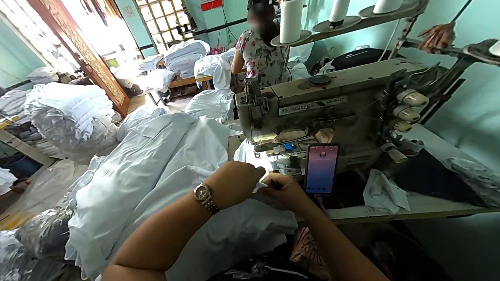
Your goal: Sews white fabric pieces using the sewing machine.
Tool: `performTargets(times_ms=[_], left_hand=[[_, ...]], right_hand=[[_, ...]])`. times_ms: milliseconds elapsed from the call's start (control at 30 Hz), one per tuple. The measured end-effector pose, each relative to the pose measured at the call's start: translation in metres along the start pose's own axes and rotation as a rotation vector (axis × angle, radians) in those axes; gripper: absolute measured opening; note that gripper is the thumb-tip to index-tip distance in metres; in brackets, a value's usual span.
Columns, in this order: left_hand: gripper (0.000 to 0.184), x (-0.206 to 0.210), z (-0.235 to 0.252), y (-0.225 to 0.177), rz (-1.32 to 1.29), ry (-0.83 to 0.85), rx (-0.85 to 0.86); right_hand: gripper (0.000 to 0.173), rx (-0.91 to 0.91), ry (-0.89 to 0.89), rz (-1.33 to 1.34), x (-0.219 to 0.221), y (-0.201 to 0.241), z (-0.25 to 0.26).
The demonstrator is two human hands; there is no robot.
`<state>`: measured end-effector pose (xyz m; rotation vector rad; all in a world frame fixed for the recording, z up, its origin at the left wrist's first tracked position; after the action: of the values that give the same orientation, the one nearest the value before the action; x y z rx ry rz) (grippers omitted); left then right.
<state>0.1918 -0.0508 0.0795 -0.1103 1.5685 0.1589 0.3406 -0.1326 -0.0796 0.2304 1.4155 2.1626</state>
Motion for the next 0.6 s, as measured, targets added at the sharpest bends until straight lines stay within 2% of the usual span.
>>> performTargets(times_ms=[100,200,333,467,600], left_hand=[[0.02,0.004,0.0,0.006,0.108,-0.068,-0.042],[0.026,0.003,-0.002,0.002,0.026,-0.065,0.008],[0.032,0.011,-0.001,0.013,0.009,-0.241,0.024],[0.035,0.033,-0.003,0.016,-0.041,-0.319,0.044],[0.037,0.058,0.004,0.037,-0.121,-0.293,-0.012]], right_hand=[[0.016,0.017,0.009,0.008,0.001,0.001,0.0],[0.016,0.005,0.0,0.011,-0.001,0.002,-0.002],[0.017,-0.003,-0.015,0.005,-0.003,0.005,-0.001],[0.016,-0.036,-0.036,-0.046,-0.005,0.006,-0.01],[0.015,-0.133,-0.144,-0.105,-0.002,0.008,-0.014]])
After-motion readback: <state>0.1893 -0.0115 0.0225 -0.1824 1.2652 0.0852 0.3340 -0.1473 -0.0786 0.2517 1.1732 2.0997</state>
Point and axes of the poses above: each hand's wrist, its own z-axis towards the middle knuckle, its own x-axis out of the palm, y = z × x, the point moved 2 cm from there along z, towards the middle knuckle, and after that the axes turned 11 degrees about -y, right-handed, at the moved point
